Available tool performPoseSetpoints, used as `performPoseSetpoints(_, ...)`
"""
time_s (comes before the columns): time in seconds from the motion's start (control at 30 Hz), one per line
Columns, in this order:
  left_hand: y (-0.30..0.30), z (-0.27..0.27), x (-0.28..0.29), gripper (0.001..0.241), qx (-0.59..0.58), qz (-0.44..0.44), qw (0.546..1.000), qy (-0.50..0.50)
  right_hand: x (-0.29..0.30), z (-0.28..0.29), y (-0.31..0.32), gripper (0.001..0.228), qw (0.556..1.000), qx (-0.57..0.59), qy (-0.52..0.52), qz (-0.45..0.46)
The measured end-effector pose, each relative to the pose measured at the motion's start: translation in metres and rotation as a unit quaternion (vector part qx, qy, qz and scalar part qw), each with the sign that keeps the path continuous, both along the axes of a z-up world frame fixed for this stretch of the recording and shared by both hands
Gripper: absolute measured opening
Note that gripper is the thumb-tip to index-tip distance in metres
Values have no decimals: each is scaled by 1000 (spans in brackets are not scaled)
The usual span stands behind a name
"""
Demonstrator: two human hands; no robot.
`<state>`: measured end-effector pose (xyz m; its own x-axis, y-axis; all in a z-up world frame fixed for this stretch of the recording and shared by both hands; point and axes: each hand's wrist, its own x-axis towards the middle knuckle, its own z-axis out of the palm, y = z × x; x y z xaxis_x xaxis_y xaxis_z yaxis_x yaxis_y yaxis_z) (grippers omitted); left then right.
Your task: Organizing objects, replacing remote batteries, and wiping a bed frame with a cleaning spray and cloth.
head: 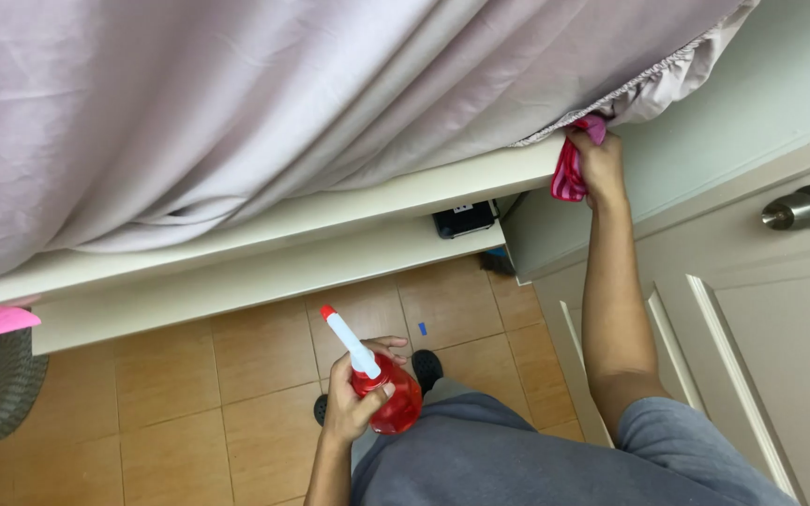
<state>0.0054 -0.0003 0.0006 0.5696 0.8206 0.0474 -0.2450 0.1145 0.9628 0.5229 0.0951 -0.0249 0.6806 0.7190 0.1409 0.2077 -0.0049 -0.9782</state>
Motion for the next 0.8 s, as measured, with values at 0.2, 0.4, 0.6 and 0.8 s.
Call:
performPoseSetpoints(0.2, 2, 7, 28, 44, 10, -25, 1000, -2, -31, -82, 14, 41, 959, 219, 52, -172)
performPoseSetpoints(0.4, 4, 9, 34, 46, 30, -39, 999, -9, -140, -67, 6, 84, 937, 43, -248, -243)
performPoseSetpoints(0.6, 8, 7, 0, 45, 21, -26, 999, -2, -214, -31, -3, 84, 830, -67, -553, 1)
performPoseSetpoints(0.8, 18, 3, -73, 49, 6, -5, 1000, -19, -265, 75, 44, 68, 678, -97, -688, 239)
